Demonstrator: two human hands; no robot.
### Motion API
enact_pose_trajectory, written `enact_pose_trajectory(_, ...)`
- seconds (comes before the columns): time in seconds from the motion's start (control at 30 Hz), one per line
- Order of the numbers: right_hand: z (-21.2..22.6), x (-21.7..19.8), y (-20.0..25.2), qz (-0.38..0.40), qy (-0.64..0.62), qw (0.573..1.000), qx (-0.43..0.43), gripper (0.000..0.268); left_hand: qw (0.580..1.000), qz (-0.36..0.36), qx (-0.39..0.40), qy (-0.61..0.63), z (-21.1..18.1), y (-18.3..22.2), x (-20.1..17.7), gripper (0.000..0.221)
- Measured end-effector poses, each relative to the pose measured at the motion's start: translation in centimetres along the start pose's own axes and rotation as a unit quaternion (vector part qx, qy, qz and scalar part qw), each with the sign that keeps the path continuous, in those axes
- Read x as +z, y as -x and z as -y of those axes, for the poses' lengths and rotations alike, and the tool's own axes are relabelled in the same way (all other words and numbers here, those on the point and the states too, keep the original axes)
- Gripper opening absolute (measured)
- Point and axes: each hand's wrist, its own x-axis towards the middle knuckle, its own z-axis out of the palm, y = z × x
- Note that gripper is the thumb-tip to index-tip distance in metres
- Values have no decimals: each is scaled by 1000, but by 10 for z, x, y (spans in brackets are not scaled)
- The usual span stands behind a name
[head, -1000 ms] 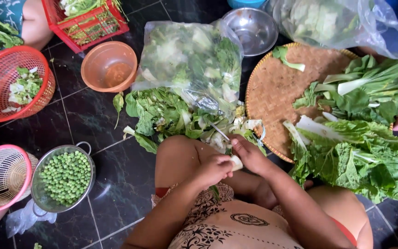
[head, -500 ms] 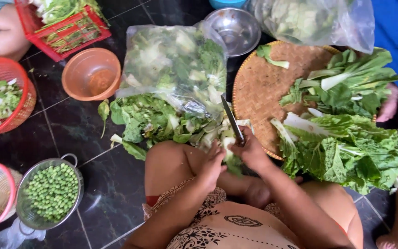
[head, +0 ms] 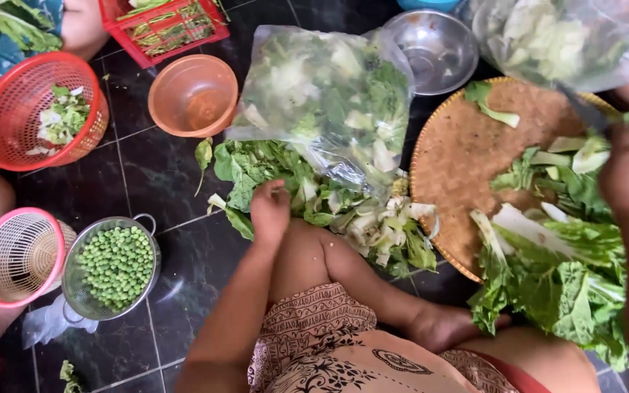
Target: Trimming the stems of leafy green vegetables with a knife and sorting them into containers while sitting on the floor.
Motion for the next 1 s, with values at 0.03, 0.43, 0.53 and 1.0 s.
enact_pose_trajectory(0.03,13,-8,5,20,119,993,-17,26,998,-27,-10,-51,42,-17,14,21)
enact_pose_trajectory(0.43,197,-79,100,207,-275,926,153,31,681,309,421,-514,70,-74,84,12)
enact_pose_trajectory(0.53,202,-94,110,232,-326,902,163,37,644,293,388,-591,106,-76,95,23)
enact_pose_trajectory(1.0,278,-177,88,220,-724,626,186,34,945,249,-111,179,-74,5,-33,13)
